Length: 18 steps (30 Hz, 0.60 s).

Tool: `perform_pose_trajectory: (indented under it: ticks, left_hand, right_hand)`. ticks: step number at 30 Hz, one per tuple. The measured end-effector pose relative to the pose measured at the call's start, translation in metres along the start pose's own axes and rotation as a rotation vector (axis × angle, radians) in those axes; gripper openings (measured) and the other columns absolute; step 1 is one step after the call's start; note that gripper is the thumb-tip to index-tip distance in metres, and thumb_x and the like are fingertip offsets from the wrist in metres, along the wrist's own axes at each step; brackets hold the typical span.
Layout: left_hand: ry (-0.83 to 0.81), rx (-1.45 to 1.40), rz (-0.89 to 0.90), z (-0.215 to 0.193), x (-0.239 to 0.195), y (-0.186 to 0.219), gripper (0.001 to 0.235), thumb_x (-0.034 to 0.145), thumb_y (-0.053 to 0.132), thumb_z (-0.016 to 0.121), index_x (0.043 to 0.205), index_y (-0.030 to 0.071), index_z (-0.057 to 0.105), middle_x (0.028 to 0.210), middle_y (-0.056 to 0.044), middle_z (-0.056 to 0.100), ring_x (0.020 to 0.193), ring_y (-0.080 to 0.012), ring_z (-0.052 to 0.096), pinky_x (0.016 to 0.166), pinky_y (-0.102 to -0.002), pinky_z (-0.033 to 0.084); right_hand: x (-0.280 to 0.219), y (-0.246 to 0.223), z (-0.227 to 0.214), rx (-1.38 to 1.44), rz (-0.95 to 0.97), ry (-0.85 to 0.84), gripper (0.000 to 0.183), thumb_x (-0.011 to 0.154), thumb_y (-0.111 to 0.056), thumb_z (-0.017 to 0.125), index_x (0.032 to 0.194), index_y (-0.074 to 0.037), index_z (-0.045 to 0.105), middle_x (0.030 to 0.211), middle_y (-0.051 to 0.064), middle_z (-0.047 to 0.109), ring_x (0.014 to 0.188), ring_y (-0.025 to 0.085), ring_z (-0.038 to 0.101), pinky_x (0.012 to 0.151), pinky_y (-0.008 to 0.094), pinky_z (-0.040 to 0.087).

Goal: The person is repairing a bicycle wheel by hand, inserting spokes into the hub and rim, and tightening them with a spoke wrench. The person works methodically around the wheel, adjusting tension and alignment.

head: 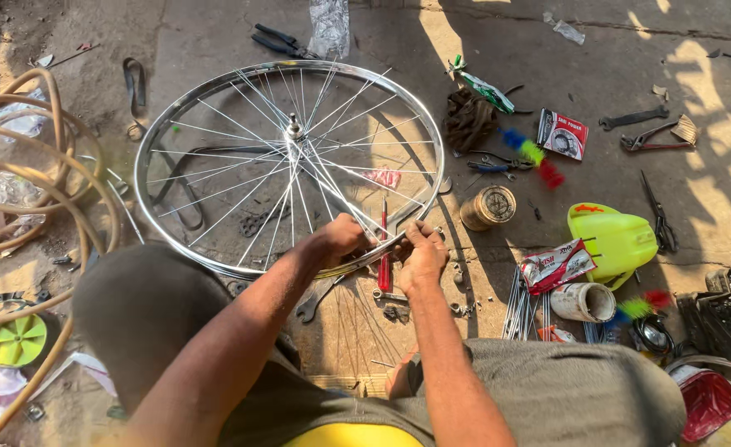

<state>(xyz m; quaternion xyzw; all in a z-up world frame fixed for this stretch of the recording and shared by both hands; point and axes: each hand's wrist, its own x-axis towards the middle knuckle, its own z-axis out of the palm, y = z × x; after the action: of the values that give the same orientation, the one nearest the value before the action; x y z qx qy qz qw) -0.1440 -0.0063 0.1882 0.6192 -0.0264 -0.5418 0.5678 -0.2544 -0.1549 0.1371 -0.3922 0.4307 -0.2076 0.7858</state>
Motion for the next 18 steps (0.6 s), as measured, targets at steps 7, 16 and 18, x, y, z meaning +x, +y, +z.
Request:
perform_pose_trajectory:
  ticks: [7, 16, 18]
  left_hand:
    - [0.008, -0.228, 0.005, 0.025, -0.023, 0.050, 0.024, 0.092, -0.003, 0.056, 0.097, -0.022, 0.069, 0.086, -0.031, 0.072, 0.067, -0.0349, 0.076, 0.054, -0.047, 0.065]
    - [0.020, -0.220, 0.025, 0.031, -0.011, 0.058, 0.016, 0.089, -0.007, 0.059, 0.093, -0.022, 0.065, 0.081, -0.031, 0.069, 0.060, -0.0339, 0.072, 0.049, -0.045, 0.062]
    - [0.026, -0.210, 0.037, 0.033, -0.006, 0.056, 0.018, 0.090, -0.008, 0.057, 0.093, -0.024, 0.065, 0.082, -0.030, 0.069, 0.060, -0.0325, 0.073, 0.051, -0.043, 0.065]
  right_hand:
    - [-0.044, -0.066, -0.012, -0.084, -0.159, -0.181, 0.015, 0.093, -0.006, 0.073, 0.106, 0.000, 0.076, 0.083, 0.005, 0.070, 0.064, 0.011, 0.058, 0.054, 0.026, 0.051]
    - [-0.062, -0.055, 0.006, -0.264, -0.416, -0.237, 0.018, 0.090, 0.000, 0.072, 0.108, 0.003, 0.074, 0.097, 0.009, 0.074, 0.082, 0.013, 0.072, 0.073, 0.027, 0.062]
    - [-0.060, -0.057, 0.006, -0.292, -0.404, -0.226, 0.018, 0.091, 0.000, 0.070, 0.109, 0.002, 0.074, 0.096, 0.008, 0.074, 0.083, 0.013, 0.071, 0.075, 0.026, 0.062]
